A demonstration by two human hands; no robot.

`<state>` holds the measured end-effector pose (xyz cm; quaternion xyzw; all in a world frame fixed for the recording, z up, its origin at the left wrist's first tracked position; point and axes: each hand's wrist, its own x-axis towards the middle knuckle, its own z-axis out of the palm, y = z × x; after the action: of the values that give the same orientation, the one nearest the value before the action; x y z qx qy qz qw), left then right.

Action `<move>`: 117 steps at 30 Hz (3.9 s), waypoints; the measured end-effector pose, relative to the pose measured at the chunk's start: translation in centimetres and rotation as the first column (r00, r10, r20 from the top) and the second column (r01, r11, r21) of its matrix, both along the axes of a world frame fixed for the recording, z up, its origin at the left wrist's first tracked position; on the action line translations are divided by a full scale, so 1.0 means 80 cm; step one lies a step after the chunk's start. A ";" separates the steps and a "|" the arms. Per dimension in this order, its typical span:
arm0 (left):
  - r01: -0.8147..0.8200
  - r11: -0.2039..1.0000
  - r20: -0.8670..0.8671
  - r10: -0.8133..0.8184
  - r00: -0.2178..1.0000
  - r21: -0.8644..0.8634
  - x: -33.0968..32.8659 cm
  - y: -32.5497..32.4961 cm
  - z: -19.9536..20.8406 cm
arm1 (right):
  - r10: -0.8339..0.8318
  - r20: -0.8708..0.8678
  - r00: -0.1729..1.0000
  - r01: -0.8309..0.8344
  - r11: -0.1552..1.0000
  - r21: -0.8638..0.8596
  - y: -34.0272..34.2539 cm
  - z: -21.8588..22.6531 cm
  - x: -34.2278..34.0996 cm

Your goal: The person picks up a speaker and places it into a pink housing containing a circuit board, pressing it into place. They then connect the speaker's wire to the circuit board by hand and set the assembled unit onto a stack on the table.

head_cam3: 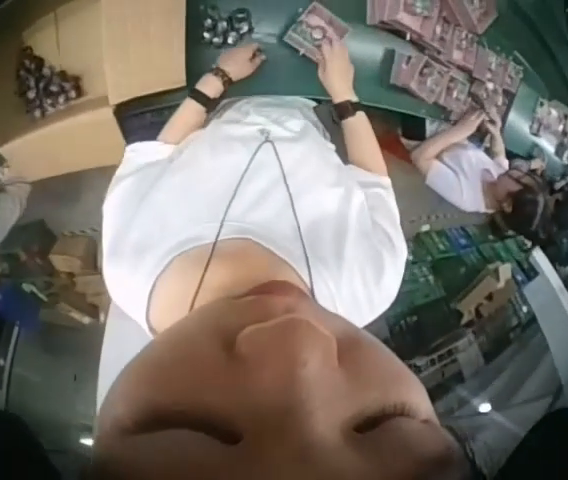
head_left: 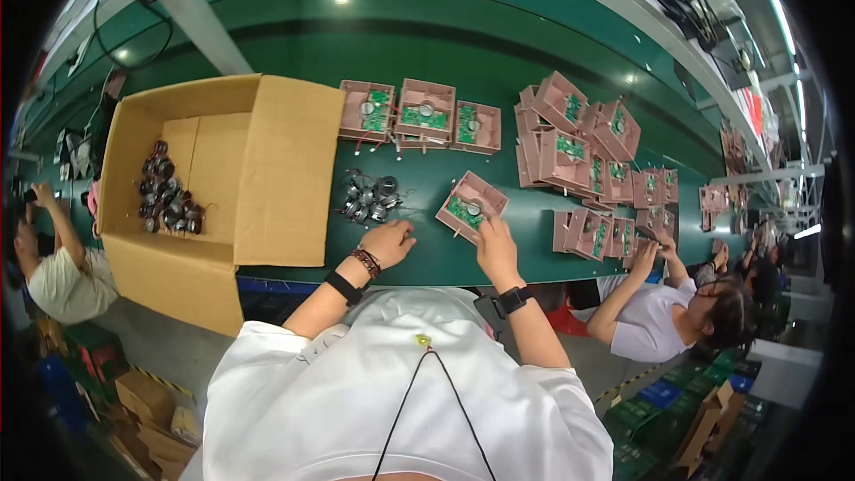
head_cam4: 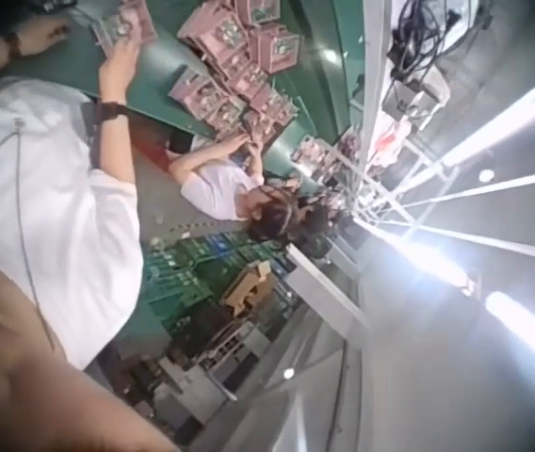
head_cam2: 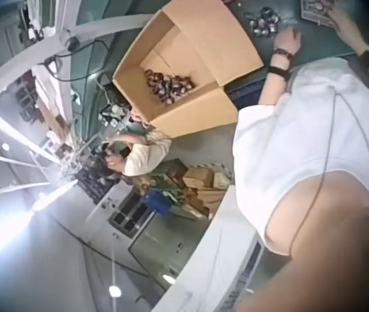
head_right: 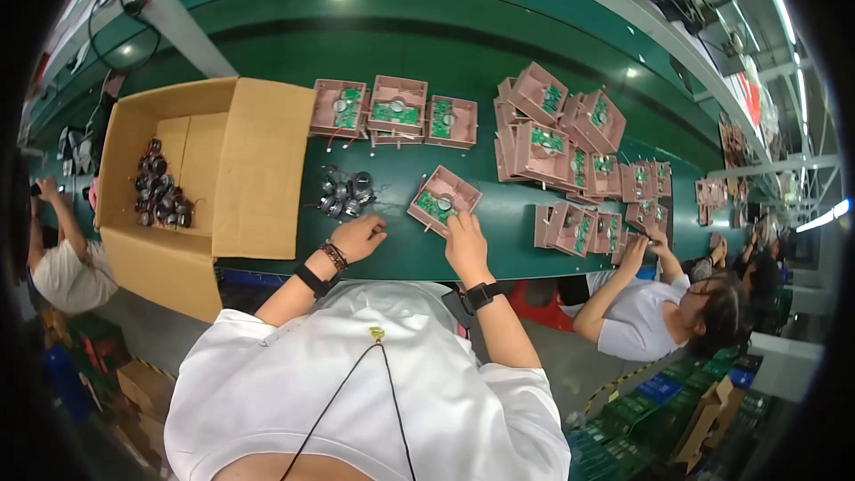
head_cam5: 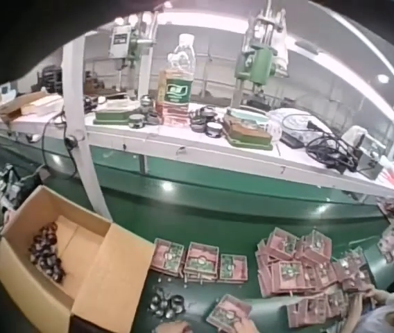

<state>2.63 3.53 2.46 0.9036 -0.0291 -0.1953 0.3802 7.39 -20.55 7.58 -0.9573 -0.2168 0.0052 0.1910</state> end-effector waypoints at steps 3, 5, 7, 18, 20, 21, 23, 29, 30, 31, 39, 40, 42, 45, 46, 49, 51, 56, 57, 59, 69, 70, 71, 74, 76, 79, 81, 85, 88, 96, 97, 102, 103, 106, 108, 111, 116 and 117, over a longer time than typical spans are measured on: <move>-0.338 0.914 0.055 0.358 0.932 -0.224 -0.014 0.016 0.021 | 0.105 -0.020 0.994 -0.106 0.994 -0.018 0.009 -0.031 -0.006; -0.353 0.928 0.201 0.370 0.907 -0.117 -0.018 0.022 0.009 | 0.207 -0.034 0.978 -0.210 0.967 -0.142 -0.023 -0.047 0.012; -0.372 0.926 0.482 0.294 0.825 0.071 -0.018 0.022 0.000 | 0.199 0.061 0.978 -0.171 0.934 -0.315 -0.049 -0.056 0.046; -0.382 0.751 0.524 0.057 0.850 0.538 0.074 0.022 -0.017 | -0.313 -0.290 0.905 0.398 0.863 0.312 -0.033 -0.112 0.070; -0.317 0.724 0.496 -0.039 0.867 0.612 0.085 0.033 -0.024 | -0.239 -0.305 0.922 0.333 0.891 0.308 -0.031 -0.104 0.070; -0.207 0.759 0.429 -0.105 0.897 0.617 0.089 0.037 -0.025 | -0.161 -0.318 0.934 0.260 0.918 0.299 -0.031 -0.100 0.071; 0.018 0.799 0.294 -0.241 0.925 0.601 0.096 0.043 -0.024 | -0.078 -0.336 0.939 0.184 0.937 0.296 -0.025 -0.085 0.073; -0.038 0.825 0.299 -0.161 0.941 0.564 0.097 0.042 0.030 | 0.149 -0.435 0.888 -0.120 0.988 0.093 -0.012 -0.047 0.083; -0.198 0.843 0.436 -0.048 0.899 0.501 0.091 0.039 0.051 | 0.190 -0.427 0.884 -0.182 0.982 0.060 -0.010 -0.045 0.083; -0.348 0.841 0.558 0.066 0.827 0.415 0.085 0.037 0.060 | 0.187 -0.440 0.878 -0.176 0.982 0.066 -0.008 -0.045 0.082; -0.453 0.462 0.100 0.776 0.623 -0.762 0.049 -0.010 0.101 | 0.352 -0.236 0.906 -0.274 0.911 0.307 0.042 0.040 0.053; -0.462 0.454 0.089 0.780 0.620 -0.762 0.044 -0.017 0.108 | 0.477 -0.420 0.772 -0.269 0.844 0.464 0.050 0.053 0.044; -0.536 0.138 -0.319 0.672 0.669 -0.833 0.036 -0.031 0.118 | 0.594 -0.558 0.579 -0.212 0.771 0.600 0.060 0.065 0.031; -0.601 0.036 -0.508 0.495 0.705 -0.798 0.022 -0.045 0.104 | 0.346 -0.268 0.899 -0.077 0.727 0.682 0.063 0.070 0.021; -0.609 0.102 -0.514 0.437 0.738 -0.787 0.017 -0.050 0.098 | 0.346 -0.275 0.897 -0.076 0.733 0.676 0.059 0.067 0.020; -0.609 0.201 -0.528 0.340 0.778 -0.768 0.001 -0.065 0.084 | 0.435 -0.290 0.852 -0.178 0.763 0.621 0.042 0.054 0.020; -0.597 0.280 -0.530 0.281 0.800 -0.752 -0.003 -0.074 0.089 | 0.459 -0.323 0.828 -0.179 0.762 0.623 0.032 0.057 0.020; -0.387 0.614 -0.361 0.172 0.916 -0.688 -0.004 -0.070 0.072 | 0.514 -0.423 0.746 -0.178 0.767 0.617 0.008 0.056 0.026; -0.440 0.575 -0.454 0.130 0.881 -0.690 -0.002 -0.069 0.064 | 0.518 -0.445 0.730 -0.177 0.773 0.609 0.003 0.053 0.028; -0.545 0.500 -0.617 0.029 0.787 -0.673 0.003 -0.069 0.045 | 0.441 -0.505 0.742 -0.036 0.779 0.626 -0.013 0.040 0.029; -0.429 0.885 0.273 0.373 0.887 0.182 0.058 -0.075 -0.012 | 0.194 -0.711 0.676 0.541 0.524 0.658 -0.022 0.010 0.040; -0.493 0.855 0.167 0.469 0.867 0.163 0.055 -0.078 -0.008 | 0.195 -0.708 0.678 0.537 0.526 0.659 -0.018 0.007 0.042; -0.556 0.817 0.057 0.554 0.830 0.152 0.052 -0.080 -0.007 | 0.184 -0.714 0.676 0.546 0.525 0.653 -0.014 0.005 0.044; -0.558 0.826 -0.167 0.562 0.810 0.076 0.044 -0.089 -0.024 | 0.171 -0.723 0.669 0.562 0.520 0.643 -0.004 0.002 0.047; -0.563 0.826 -0.284 0.548 0.787 0.035 0.046 -0.092 -0.026 | 0.160 -0.739 0.655 0.536 0.591 0.603 -0.007 -0.003 0.047; -0.416 0.902 0.043 0.414 0.909 0.115 0.062 -0.086 -0.031 | 0.186 -0.749 0.637 0.487 0.656 0.577 -0.007 -0.016 0.045; -0.395 0.911 0.102 0.385 0.917 0.117 0.071 -0.084 -0.028 | 0.245 -0.758 0.604 0.422 0.709 0.565 -0.008 -0.025 0.041; -0.348 0.927 0.196 0.319 0.927 0.139 0.074 -0.084 -0.006 | 0.212 -0.596 0.775 0.417 0.537 0.733 0.007 -0.041 0.051; -0.353 0.923 0.123 0.337 0.933 0.151 0.054 -0.086 -0.001 | 0.095 -0.412 0.906 0.175 0.803 0.570 0.014 -0.045 0.063; -0.332 0.937 -0.105 0.343 0.933 0.109 0.022 -0.089 0.001 | 0.009 -0.150 0.989 0.023 0.977 0.210 0.029 -0.053 0.057; -0.343 0.935 -0.097 0.350 0.932 0.085 0.022 -0.089 0.000 | 0.025 -0.162 0.986 0.005 0.983 0.182 0.029 -0.055 0.056; -0.355 0.935 -0.082 0.356 0.931 0.023 0.020 -0.086 -0.002 | 0.012 -0.148 0.989 0.006 0.992 0.124 0.034 -0.065 0.054; -0.351 0.936 -0.080 0.351 0.933 0.015 0.021 -0.085 -0.003 | 0.018 -0.150 0.988 0.002 0.991 0.130 0.034 -0.066 0.054; -0.349 0.937 -0.095 0.348 0.933 0.005 0.019 -0.085 -0.004 | 0.025 -0.155 0.988 -0.003 0.990 0.139 0.033 -0.069 0.052; -0.347 0.938 -0.102 0.345 0.933 -0.001 0.019 -0.084 -0.004 | 0.003 -0.168 0.986 0.020 0.991 0.134 0.035 -0.070 0.051; -0.342 0.940 -0.109 0.339 0.934 -0.011 0.019 -0.082 -0.005 | -0.018 -0.182 0.983 0.043 0.990 0.134 0.035 -0.073 0.048; -0.346 0.938 -0.112 0.340 0.934 -0.034 0.019 -0.081 -0.008 | -0.039 -0.183 0.982 0.070 0.984 0.166 0.035 -0.079 0.045; -0.347 0.937 -0.116 0.341 0.933 -0.039 0.019 -0.081 -0.008 | -0.041 -0.175 0.984 0.072 0.982 0.177 0.035 -0.079 0.044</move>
<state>4.15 -2.91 1.86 0.8714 0.1441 -0.1730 0.4359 10.89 -17.72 1.25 -0.9376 -0.1718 0.0616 0.2960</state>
